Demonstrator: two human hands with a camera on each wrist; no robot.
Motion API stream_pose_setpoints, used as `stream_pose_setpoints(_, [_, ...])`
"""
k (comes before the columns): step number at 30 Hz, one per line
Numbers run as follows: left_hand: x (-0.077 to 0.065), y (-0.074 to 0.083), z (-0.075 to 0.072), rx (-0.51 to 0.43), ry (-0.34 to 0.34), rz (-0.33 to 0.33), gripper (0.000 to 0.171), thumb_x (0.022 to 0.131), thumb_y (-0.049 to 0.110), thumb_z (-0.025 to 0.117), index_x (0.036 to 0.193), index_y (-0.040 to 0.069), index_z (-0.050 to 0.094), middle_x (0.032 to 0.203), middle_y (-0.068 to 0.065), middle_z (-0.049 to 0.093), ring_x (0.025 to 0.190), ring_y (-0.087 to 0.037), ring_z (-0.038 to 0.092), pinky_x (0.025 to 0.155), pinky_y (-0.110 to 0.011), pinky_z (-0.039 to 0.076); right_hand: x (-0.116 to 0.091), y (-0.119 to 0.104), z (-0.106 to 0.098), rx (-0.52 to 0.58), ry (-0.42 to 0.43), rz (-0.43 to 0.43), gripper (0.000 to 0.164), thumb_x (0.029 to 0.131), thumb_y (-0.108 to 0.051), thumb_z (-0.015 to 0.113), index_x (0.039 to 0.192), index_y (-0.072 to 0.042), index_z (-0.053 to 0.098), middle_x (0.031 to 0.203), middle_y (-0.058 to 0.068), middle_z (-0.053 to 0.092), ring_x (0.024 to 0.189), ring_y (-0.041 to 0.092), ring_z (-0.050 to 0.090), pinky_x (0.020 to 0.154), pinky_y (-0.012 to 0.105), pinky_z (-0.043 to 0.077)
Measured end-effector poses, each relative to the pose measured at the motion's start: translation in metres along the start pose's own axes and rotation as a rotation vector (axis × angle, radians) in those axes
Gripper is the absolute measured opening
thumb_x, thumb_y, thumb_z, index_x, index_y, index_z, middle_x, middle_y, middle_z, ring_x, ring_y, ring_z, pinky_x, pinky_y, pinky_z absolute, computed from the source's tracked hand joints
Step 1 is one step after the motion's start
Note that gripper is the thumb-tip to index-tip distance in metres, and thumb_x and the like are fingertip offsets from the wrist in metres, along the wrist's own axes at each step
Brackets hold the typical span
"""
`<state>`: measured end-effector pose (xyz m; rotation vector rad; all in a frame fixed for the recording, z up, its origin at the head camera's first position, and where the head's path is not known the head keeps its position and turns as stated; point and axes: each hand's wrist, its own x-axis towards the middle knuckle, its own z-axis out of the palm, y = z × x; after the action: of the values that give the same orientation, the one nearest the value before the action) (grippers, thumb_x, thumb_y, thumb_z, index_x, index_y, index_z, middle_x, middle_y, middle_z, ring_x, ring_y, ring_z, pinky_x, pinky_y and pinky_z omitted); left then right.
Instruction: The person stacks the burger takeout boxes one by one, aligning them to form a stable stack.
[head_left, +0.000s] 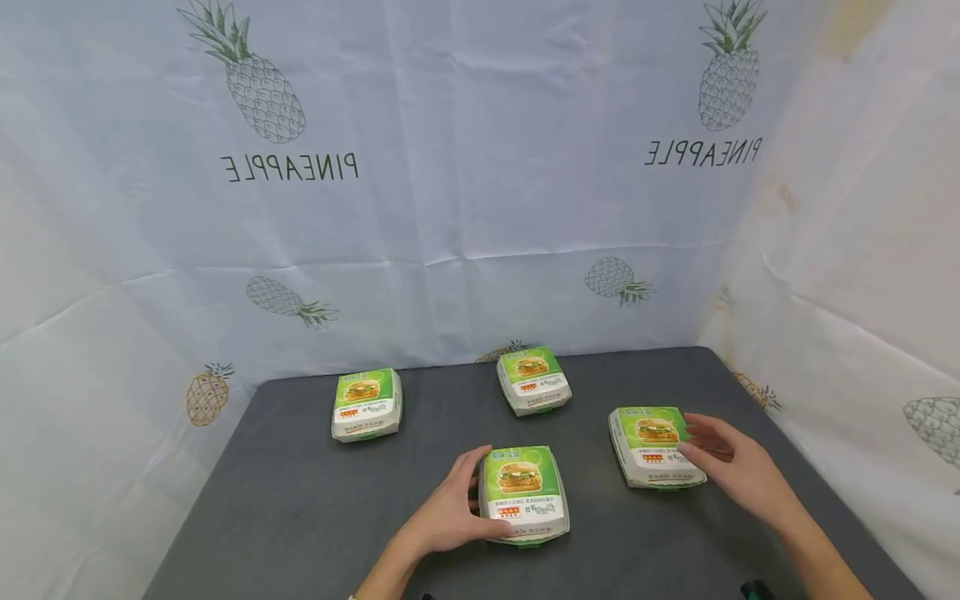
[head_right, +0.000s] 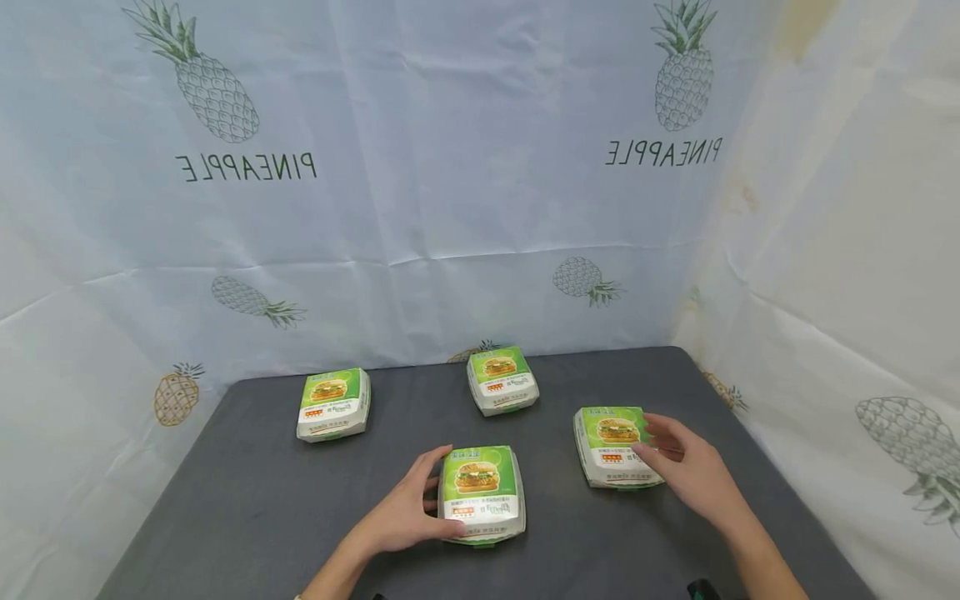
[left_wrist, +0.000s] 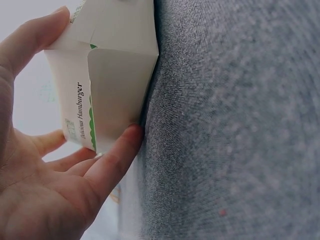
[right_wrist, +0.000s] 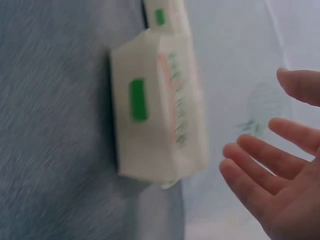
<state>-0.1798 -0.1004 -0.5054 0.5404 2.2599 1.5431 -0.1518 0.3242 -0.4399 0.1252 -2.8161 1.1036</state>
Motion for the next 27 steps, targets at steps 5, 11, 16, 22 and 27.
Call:
stream_pose_setpoints(5, [0.000,0.000,0.000,-0.016,-0.007,-0.004,0.111,0.078,0.037,0.091,0.161,0.011,0.022,0.157,-0.014,0.025,0.135,-0.034,0.047,0.093,-0.033,0.054,0.007,0.019,0.001,0.040,-0.037,0.055,0.071,0.101,-0.041,0.065,0.154,-0.001,0.040,0.142,0.031,0.050,0.121,0.050,0.055,0.083,0.040,0.056])
stream_pose_setpoints(11, [0.001,0.001,-0.001,-0.023,-0.008,-0.011,0.111,0.078,0.037,0.091,0.161,0.011,0.021,0.158,-0.014,0.025,0.136,-0.035,0.046,0.094,-0.036,0.054,0.017,0.035,0.003,0.136,-0.189,0.134,0.084,0.101,-0.044,0.063,0.162,-0.005,0.020,0.156,0.034,0.028,0.136,0.057,0.035,0.092,0.064,0.047])
stream_pose_setpoints(16, [0.002,0.001,-0.002,-0.023,-0.007,-0.013,0.111,0.078,0.036,0.091,0.161,0.011,0.021,0.157,-0.014,0.024,0.137,-0.035,0.045,0.095,-0.037,0.054,0.025,0.043,0.007,0.239,-0.261,0.171,0.088,0.101,-0.040,0.064,0.164,-0.007,0.012,0.159,0.035,0.018,0.140,0.058,0.029,0.094,0.061,0.046])
stream_pose_setpoints(22, [0.002,0.000,-0.001,-0.018,-0.006,-0.016,0.111,0.078,0.036,0.091,0.161,0.011,0.021,0.157,-0.014,0.025,0.136,-0.034,0.046,0.095,-0.036,0.054,0.028,0.048,0.012,0.309,-0.305,0.193,0.090,0.101,-0.035,0.066,0.164,-0.007,0.009,0.160,0.037,0.013,0.139,0.058,0.029,0.092,0.049,0.048])
stream_pose_setpoints(27, [0.001,0.002,0.000,-0.017,-0.003,-0.020,0.111,0.078,0.036,0.091,0.161,0.011,0.021,0.157,-0.014,0.024,0.137,-0.035,0.045,0.095,-0.038,0.054,0.027,0.050,0.015,0.349,-0.299,0.194,0.090,0.100,-0.032,0.067,0.164,-0.008,0.008,0.159,0.036,0.014,0.137,0.056,0.034,0.088,0.041,0.048])
